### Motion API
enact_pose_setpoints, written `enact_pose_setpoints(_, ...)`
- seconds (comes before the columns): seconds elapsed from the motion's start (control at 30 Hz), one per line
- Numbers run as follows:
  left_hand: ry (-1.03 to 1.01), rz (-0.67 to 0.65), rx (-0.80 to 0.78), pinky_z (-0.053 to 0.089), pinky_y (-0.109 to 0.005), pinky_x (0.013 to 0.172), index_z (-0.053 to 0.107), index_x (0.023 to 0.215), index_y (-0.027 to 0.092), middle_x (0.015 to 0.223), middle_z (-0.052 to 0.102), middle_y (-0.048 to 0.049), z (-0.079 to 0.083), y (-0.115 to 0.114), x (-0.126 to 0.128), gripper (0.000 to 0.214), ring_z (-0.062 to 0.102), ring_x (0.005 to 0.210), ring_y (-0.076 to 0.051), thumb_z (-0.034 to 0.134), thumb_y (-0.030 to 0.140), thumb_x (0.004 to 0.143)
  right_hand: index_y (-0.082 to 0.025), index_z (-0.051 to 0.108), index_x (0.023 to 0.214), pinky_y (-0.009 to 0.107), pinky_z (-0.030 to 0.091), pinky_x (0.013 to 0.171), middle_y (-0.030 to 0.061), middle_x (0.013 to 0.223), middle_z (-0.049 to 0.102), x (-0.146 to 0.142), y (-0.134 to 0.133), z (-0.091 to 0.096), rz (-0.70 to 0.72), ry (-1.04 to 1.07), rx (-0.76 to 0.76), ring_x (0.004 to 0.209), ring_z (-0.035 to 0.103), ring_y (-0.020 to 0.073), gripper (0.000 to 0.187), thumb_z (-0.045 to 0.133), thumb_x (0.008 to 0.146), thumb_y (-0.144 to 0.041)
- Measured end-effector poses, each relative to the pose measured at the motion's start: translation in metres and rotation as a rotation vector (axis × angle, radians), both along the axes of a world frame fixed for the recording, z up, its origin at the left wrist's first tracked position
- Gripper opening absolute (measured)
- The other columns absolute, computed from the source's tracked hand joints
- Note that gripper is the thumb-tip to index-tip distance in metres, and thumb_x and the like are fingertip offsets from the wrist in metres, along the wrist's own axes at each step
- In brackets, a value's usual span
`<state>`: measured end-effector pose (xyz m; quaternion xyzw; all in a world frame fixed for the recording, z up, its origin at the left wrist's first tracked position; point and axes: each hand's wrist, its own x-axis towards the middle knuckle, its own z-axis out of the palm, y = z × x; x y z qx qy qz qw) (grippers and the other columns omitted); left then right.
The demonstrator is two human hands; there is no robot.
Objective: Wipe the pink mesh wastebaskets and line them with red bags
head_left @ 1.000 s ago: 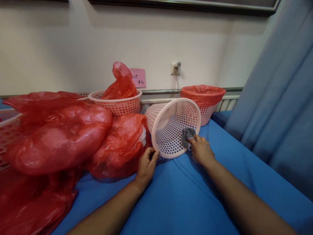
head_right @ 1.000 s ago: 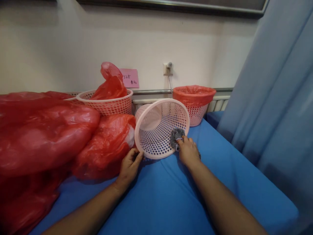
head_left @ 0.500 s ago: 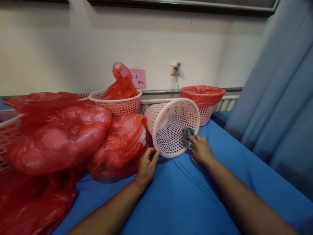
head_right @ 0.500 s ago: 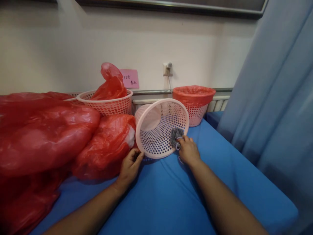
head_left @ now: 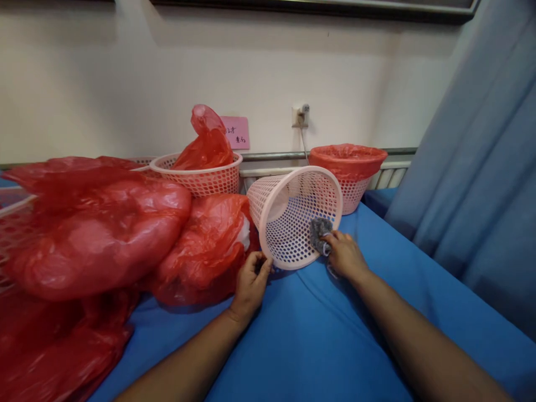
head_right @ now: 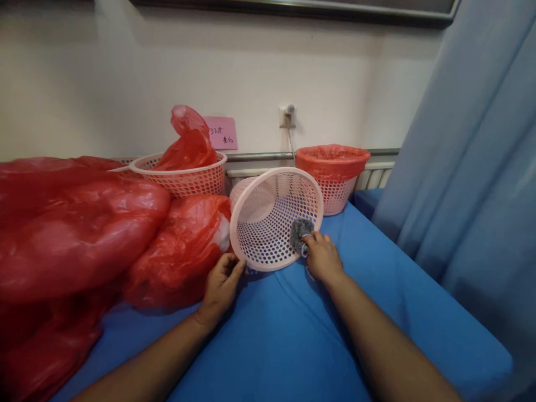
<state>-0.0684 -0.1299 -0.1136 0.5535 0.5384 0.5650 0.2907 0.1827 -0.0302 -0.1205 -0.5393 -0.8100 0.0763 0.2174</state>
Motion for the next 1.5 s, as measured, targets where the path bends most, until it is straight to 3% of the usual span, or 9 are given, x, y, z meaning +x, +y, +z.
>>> enact_pose_setpoints(0.07, 0.039, -0.012, 0.007, 0.052, -0.027, 0.065, 0.059, 0.088, 0.019, 0.078, 0.064, 0.0005, -0.001, 0.001, 0.001, 0.026, 0.061, 0.069, -0.015, 0.059, 0.045, 0.091, -0.020, 0.064, 0.129, 0.043, 0.043, 0.103, 0.0140, 0.132, 0.059, -0.001, -0.003, 0.000, 0.000, -0.012, 0.005, 0.113, 0.056, 0.0267, 0.053, 0.049, 0.081, -0.003)
enact_pose_setpoints(0.23, 0.133, -0.194, -0.055, 0.051, -0.041, 0.096, 0.066, 0.100, 0.017, 0.100, 0.073, -0.0079, -0.018, 0.008, 0.004, 0.026, 0.067, 0.102, -0.026, 0.061, 0.040, 0.088, -0.026, 0.065, 0.125, 0.039, 0.042, 0.108, 0.0059, 0.131, 0.061, -0.032, -0.031, -0.011, 0.464, 0.244, -0.084, 0.121, 0.055, 0.0226, 0.057, 0.061, 0.072, -0.007)
enact_pose_setpoints(0.33, 0.112, -0.201, -0.080, 0.052, -0.040, 0.093, 0.066, 0.099, 0.018, 0.097, 0.073, -0.0076, -0.018, 0.009, 0.003, 0.027, 0.068, 0.099, -0.026, 0.060, 0.042, 0.089, -0.027, 0.064, 0.127, 0.037, 0.042, 0.108, 0.0048, 0.131, 0.060, -0.035, -0.032, -0.013, 0.556, 0.335, -0.115, 0.121, 0.056, 0.0202, 0.060, 0.062, 0.071, -0.007)
enact_pose_setpoints(0.57, 0.010, 0.044, 0.022, 0.049, -0.024, 0.062, 0.058, 0.081, 0.019, 0.070, 0.062, 0.0021, 0.006, -0.001, -0.002, 0.031, 0.059, 0.065, -0.014, 0.060, 0.048, 0.090, -0.022, 0.063, 0.130, 0.041, 0.042, 0.104, 0.0126, 0.129, 0.061, -0.004, -0.008, 0.000, 0.038, -0.008, -0.017, 0.116, 0.056, 0.0264, 0.054, 0.056, 0.078, -0.006)
enact_pose_setpoints(0.8, 0.107, -0.218, -0.081, 0.055, -0.038, 0.088, 0.068, 0.098, 0.017, 0.097, 0.075, -0.0071, -0.014, 0.005, 0.005, 0.026, 0.070, 0.093, -0.023, 0.064, 0.040, 0.086, -0.026, 0.064, 0.127, 0.036, 0.043, 0.108, 0.0053, 0.132, 0.060, -0.030, -0.030, -0.010, 0.514, 0.246, -0.108, 0.122, 0.055, 0.0209, 0.061, 0.061, 0.070, -0.007)
enact_pose_setpoints(0.87, 0.093, -0.167, -0.058, 0.056, -0.035, 0.081, 0.067, 0.093, 0.018, 0.089, 0.074, -0.0046, -0.011, 0.005, 0.003, 0.024, 0.069, 0.083, -0.021, 0.061, 0.041, 0.089, -0.024, 0.064, 0.127, 0.035, 0.043, 0.107, 0.0064, 0.130, 0.061, -0.024, -0.023, -0.009, 0.474, 0.215, -0.109, 0.120, 0.056, 0.0206, 0.060, 0.060, 0.071, -0.005)
enact_pose_setpoints(1.03, 0.044, 0.000, 0.025, 0.051, -0.024, 0.061, 0.059, 0.080, 0.019, 0.070, 0.062, 0.0019, 0.007, -0.003, -0.002, 0.029, 0.059, 0.064, -0.014, 0.061, 0.046, 0.090, -0.021, 0.063, 0.130, 0.040, 0.041, 0.106, 0.0127, 0.133, 0.058, 0.006, 0.003, 0.000, -0.011, 0.027, 0.010, 0.118, 0.055, 0.0254, 0.056, 0.051, 0.079, -0.004)
enact_pose_setpoints(1.33, 0.077, -0.212, -0.067, 0.057, -0.039, 0.087, 0.069, 0.100, 0.018, 0.093, 0.074, -0.0066, -0.012, 0.002, 0.006, 0.027, 0.069, 0.092, -0.024, 0.062, 0.042, 0.088, -0.025, 0.066, 0.125, 0.034, 0.044, 0.106, 0.0053, 0.132, 0.061, -0.027, -0.030, -0.013, 0.544, 0.281, -0.094, 0.121, 0.057, 0.0198, 0.057, 0.060, 0.071, -0.007)
enact_pose_setpoints(1.5, 0.068, -0.072, -0.032, 0.053, -0.027, 0.060, 0.060, 0.083, 0.019, 0.072, 0.064, 0.0005, -0.003, 0.000, 0.001, 0.026, 0.062, 0.063, -0.015, 0.061, 0.044, 0.090, -0.023, 0.067, 0.127, 0.039, 0.042, 0.106, 0.0104, 0.131, 0.061, 0.003, -0.001, -0.002, 0.093, 0.044, 0.004, 0.116, 0.056, 0.0247, 0.054, 0.053, 0.078, -0.003)
